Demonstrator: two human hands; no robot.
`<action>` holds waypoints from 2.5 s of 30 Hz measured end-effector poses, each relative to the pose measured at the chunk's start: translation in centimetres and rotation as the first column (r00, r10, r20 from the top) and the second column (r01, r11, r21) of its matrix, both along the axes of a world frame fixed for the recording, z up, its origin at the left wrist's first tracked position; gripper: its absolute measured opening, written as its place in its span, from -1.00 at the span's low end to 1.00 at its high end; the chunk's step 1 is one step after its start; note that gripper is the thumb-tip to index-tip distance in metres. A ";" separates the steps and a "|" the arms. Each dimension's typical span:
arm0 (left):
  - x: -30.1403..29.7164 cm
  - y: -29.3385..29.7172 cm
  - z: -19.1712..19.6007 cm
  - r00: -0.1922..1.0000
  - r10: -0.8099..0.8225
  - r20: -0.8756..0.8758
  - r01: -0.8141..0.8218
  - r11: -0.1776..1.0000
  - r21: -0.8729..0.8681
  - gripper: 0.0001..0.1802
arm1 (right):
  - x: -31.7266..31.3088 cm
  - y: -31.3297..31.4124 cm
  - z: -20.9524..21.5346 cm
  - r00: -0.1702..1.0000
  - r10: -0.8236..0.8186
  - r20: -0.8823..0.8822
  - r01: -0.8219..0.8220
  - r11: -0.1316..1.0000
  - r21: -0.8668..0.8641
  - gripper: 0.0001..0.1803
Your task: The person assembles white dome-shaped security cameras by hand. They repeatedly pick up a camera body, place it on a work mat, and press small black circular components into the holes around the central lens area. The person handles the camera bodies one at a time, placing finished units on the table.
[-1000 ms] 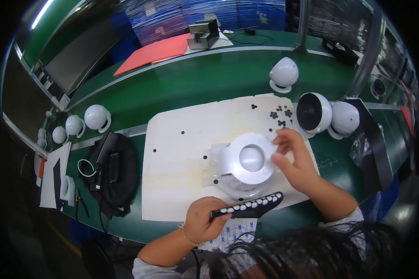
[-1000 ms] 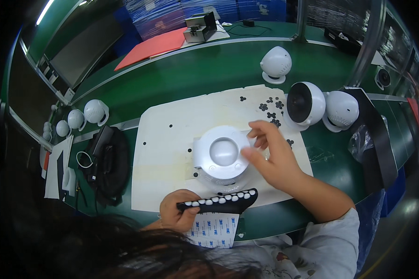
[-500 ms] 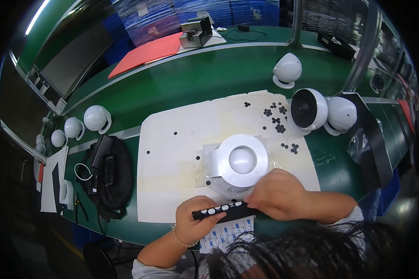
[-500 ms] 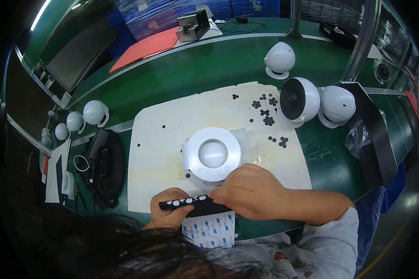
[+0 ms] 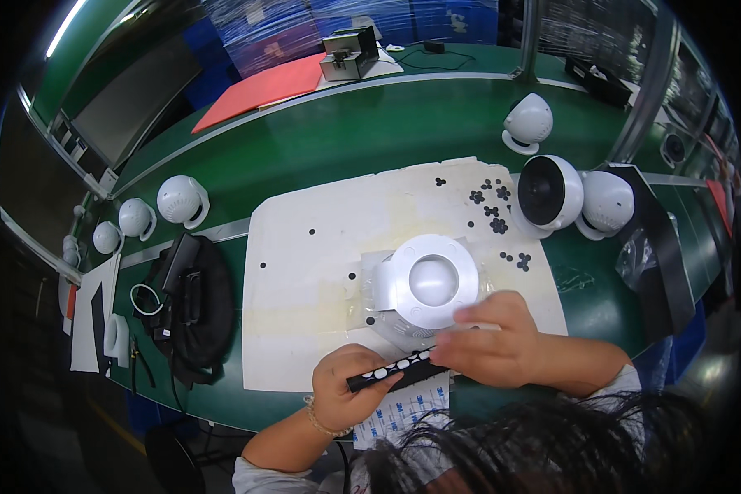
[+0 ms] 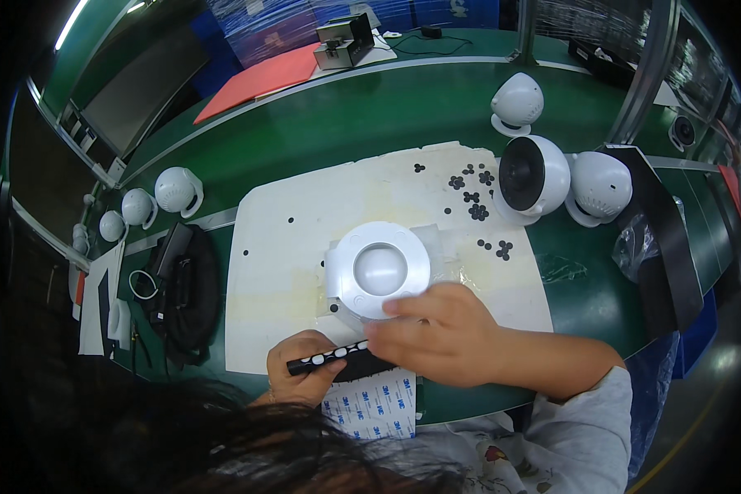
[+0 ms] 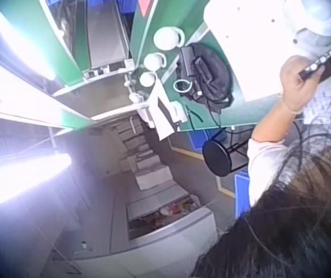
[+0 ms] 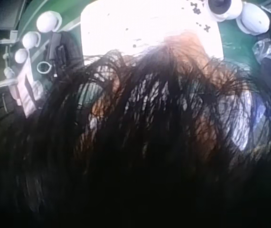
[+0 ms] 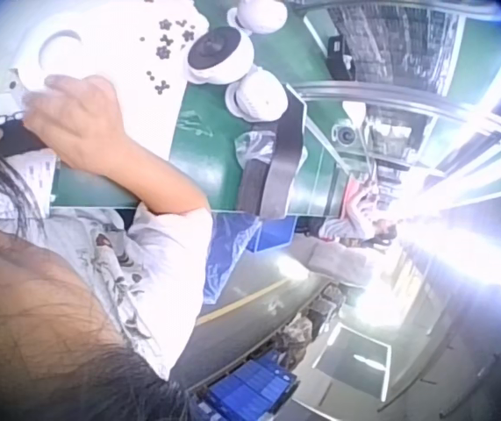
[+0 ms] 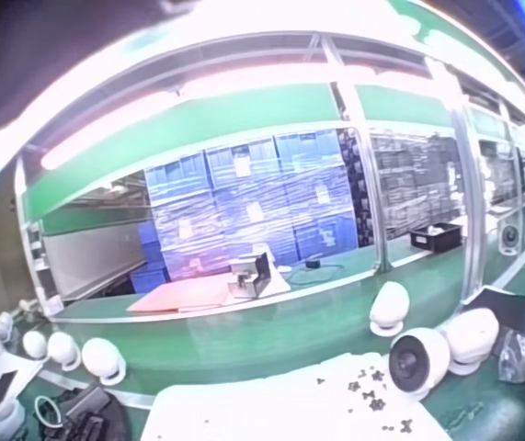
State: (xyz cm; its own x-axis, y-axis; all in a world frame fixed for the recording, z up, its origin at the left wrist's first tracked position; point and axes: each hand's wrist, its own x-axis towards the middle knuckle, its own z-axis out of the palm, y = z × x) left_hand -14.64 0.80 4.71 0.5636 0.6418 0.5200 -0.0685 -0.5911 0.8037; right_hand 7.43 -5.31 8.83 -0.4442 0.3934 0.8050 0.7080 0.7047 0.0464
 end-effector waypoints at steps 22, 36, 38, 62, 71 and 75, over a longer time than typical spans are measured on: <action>-0.6 -0.4 0.1 0.986 0.161 -0.047 -0.167 0.939 -0.301 -0.81 | 1.6 0.3 -1.6 0.948 0.099 -0.302 -0.186 0.943 -0.275 -0.58; 0.7 1.2 0.2 0.996 0.002 -0.093 0.023 0.964 0.263 -0.73 | 2.4 3.3 1.0 0.638 -0.097 -0.764 -0.430 0.778 -0.459 -0.34; 0.3 0.9 0.3 0.993 0.020 -0.115 0.021 0.939 0.343 -0.70 | 2.3 4.0 0.7 0.592 -0.111 -0.798 -0.521 0.703 -0.484 -0.35; -0.2 0.9 0.8 0.977 -0.024 -0.213 0.103 0.925 0.367 -0.58 | 0.3 5.0 2.4 0.927 -0.029 -0.375 -0.207 0.794 -0.572 -0.35; -0.3 1.0 0.2 0.979 -0.044 -0.198 0.114 0.926 0.360 -0.51 | -0.2 5.2 2.1 0.875 -0.067 -0.479 -0.299 0.703 -0.646 -0.41; -0.2 0.9 0.1 0.981 -0.040 -0.190 0.107 0.929 0.353 -0.51 | -0.2 5.2 1.8 0.860 -0.069 -0.506 -0.315 0.708 -0.632 -0.44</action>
